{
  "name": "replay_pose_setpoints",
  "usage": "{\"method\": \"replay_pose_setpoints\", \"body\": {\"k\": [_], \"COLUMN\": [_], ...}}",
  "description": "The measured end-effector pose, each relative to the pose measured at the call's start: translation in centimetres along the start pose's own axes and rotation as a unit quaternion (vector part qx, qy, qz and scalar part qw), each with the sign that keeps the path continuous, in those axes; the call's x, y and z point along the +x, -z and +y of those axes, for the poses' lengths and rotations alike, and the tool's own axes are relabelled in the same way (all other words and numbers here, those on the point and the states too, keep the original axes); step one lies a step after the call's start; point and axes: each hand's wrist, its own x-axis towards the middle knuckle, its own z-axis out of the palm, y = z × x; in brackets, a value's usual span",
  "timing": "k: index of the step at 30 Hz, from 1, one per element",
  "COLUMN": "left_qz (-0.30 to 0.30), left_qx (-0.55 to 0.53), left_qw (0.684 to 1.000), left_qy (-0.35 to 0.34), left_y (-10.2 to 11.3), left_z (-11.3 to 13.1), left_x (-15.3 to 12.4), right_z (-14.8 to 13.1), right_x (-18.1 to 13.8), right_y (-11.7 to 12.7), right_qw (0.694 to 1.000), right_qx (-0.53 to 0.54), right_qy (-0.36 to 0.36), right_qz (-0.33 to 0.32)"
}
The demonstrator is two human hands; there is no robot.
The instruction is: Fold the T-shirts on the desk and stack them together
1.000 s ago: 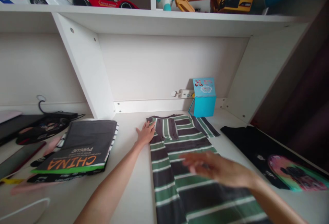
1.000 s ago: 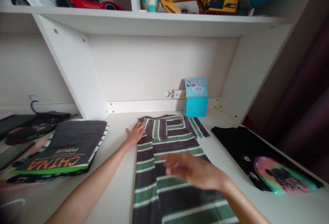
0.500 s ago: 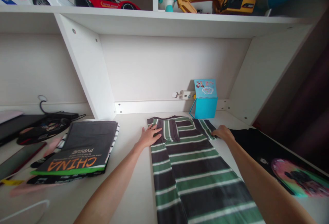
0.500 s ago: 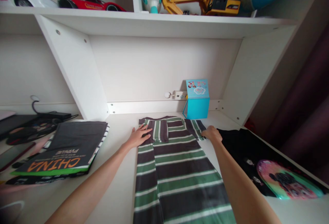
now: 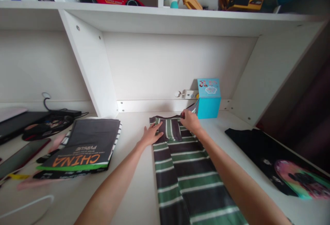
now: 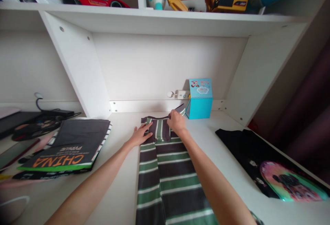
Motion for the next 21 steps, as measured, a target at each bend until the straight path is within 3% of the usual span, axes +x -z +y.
{"method": "replay_pose_setpoints", "body": {"k": [6,9,12,17,21], "left_qz": [0.047,0.052,0.052,0.028,0.036], "left_qx": [-0.071,-0.091,-0.094,-0.073,-0.072], "left_qw": [0.996,0.994,0.994,0.997,0.996], "left_qy": [0.024,0.028,0.028,0.028,0.039], "left_y": [-0.1,-0.1,0.0,0.2,-0.3], "left_z": [-0.5,-0.7,-0.7,-0.8,-1.2], "left_x": [0.3,0.5,0.5,0.6,1.0], "right_z": [-6.7,-8.1,-8.4,-6.1,1.0], "right_x": [-2.9,-3.8,-4.7,-8.8,-14.3], "right_y": [-4.0,-5.3,-5.1,-0.4,3.5], "right_qw": [0.997,0.994,0.99,0.975,0.98], "right_qx": [-0.01,-0.017,-0.021,-0.013,-0.01], "right_qy": [0.06,0.077,0.097,0.166,0.155], "right_qz": [-0.041,-0.073,-0.1,-0.146,-0.121]}}
